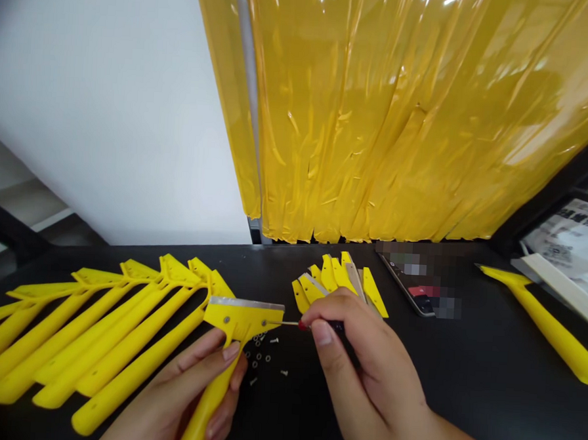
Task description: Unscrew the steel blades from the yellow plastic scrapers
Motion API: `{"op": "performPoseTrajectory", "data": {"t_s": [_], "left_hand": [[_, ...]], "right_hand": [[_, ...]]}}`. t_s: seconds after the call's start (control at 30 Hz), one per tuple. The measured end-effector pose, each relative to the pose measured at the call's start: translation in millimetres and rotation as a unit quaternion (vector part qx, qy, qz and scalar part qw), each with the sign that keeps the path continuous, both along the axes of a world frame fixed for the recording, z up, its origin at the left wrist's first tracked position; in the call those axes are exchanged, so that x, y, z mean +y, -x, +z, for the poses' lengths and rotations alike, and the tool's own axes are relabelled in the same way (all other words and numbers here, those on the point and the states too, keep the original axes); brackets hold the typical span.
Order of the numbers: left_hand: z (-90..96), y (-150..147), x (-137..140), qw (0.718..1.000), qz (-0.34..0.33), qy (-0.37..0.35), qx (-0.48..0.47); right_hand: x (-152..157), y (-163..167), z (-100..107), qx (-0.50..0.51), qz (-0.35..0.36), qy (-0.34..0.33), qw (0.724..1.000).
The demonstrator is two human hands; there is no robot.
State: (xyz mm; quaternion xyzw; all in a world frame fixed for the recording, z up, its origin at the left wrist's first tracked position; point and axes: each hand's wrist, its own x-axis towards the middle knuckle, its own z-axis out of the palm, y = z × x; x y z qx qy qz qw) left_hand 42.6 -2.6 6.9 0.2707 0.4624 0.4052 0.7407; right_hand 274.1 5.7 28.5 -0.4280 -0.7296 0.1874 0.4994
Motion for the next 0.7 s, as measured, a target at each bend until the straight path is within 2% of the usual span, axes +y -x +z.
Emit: {"op": "performPoseTrajectory", "data": {"t_s": [0.43, 0.57, 0.7], "left_hand": [[6.9, -1, -2, 1.0, 0.004, -0.008, 0.02], [6.8, -1, 0, 1.0, 0.012, -0.004, 0.021], [5.2, -2, 2, 1.0, 0.006, 0.016, 0.012]], "right_hand": [[-1, 1, 4, -0.021, 0.033, -0.009, 0.999], [3, -4, 7, -0.111, 0.001, -0.031, 0.993], [10, -10, 13, -0.232, -0.053, -0.023, 0.971]]}}
